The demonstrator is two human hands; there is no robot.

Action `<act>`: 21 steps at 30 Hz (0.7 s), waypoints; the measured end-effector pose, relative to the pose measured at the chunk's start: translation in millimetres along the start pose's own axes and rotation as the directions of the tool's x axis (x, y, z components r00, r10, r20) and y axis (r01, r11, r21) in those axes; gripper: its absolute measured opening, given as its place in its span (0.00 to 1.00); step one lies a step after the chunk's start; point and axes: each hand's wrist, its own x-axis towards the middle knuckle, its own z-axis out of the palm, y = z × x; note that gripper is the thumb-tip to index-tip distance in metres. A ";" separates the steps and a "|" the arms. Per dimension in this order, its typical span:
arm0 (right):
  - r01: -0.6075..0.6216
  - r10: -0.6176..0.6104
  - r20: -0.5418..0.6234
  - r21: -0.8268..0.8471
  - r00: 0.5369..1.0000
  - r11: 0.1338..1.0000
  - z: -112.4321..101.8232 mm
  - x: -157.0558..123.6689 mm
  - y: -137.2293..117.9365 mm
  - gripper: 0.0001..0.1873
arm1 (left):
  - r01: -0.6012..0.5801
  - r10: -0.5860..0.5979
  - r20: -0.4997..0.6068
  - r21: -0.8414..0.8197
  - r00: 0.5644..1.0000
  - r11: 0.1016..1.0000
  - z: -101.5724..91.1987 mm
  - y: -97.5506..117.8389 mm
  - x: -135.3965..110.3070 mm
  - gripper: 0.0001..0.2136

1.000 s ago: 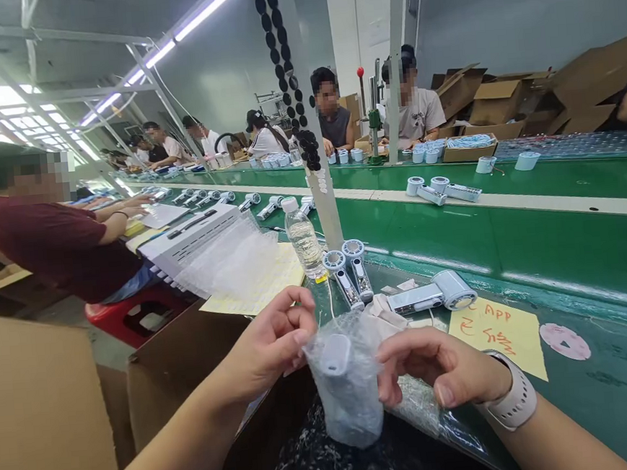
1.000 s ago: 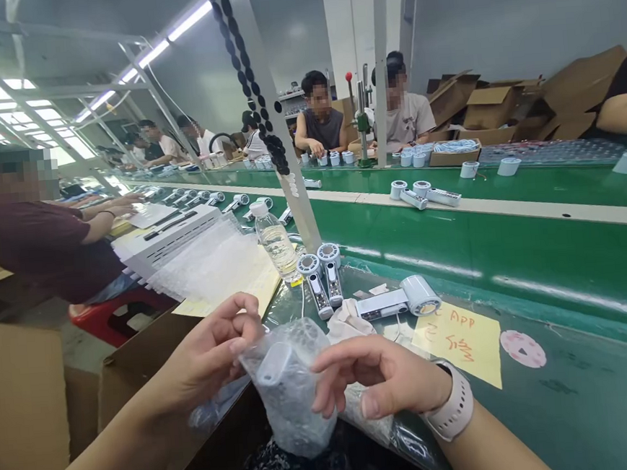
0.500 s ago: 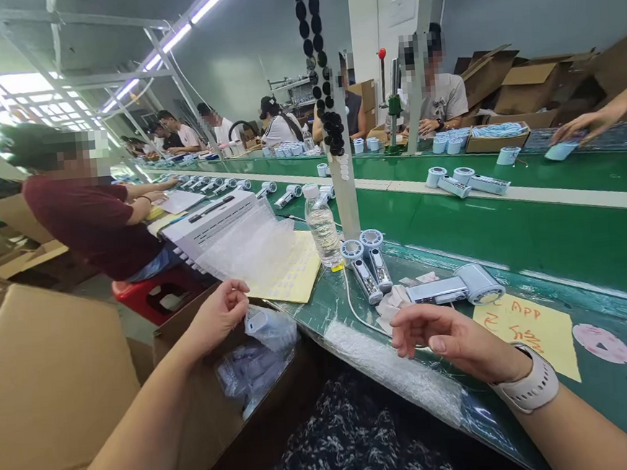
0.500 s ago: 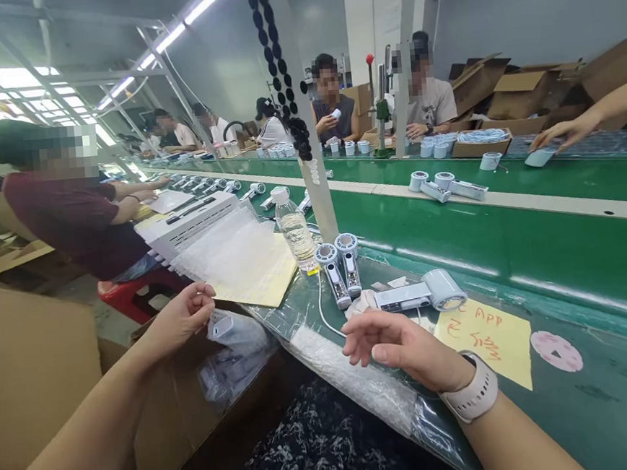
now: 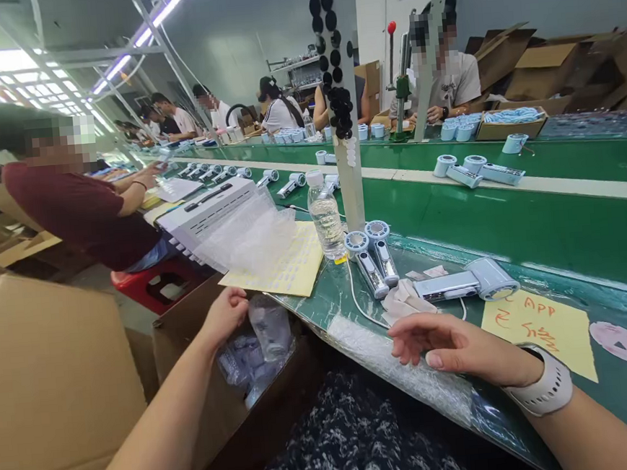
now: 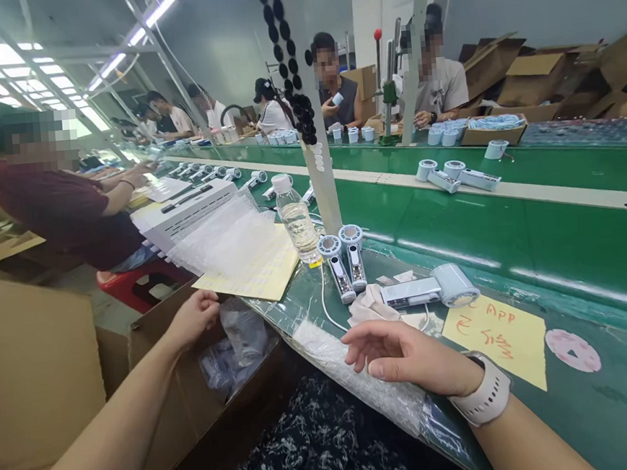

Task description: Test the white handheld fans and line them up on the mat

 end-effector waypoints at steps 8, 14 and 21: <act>-0.065 0.065 -0.004 -0.077 0.998 0.995 -0.7 0.4 2.5 0.25 | 0.149 -0.147 -0.093 0.015 0.985 0.989 14.4 -30.6 5.0 0.05; -0.082 0.081 -0.004 -0.078 0.997 0.994 1.8 1.3 5.8 0.24 | 0.135 -0.162 -0.311 -0.106 0.936 0.985 10.1 -15.4 23.4 0.18; -0.084 0.083 -0.012 -0.093 0.996 0.992 1.9 3.0 3.5 0.25 | 0.160 -0.203 -0.357 -0.146 0.912 0.976 19.4 3.8 46.9 0.18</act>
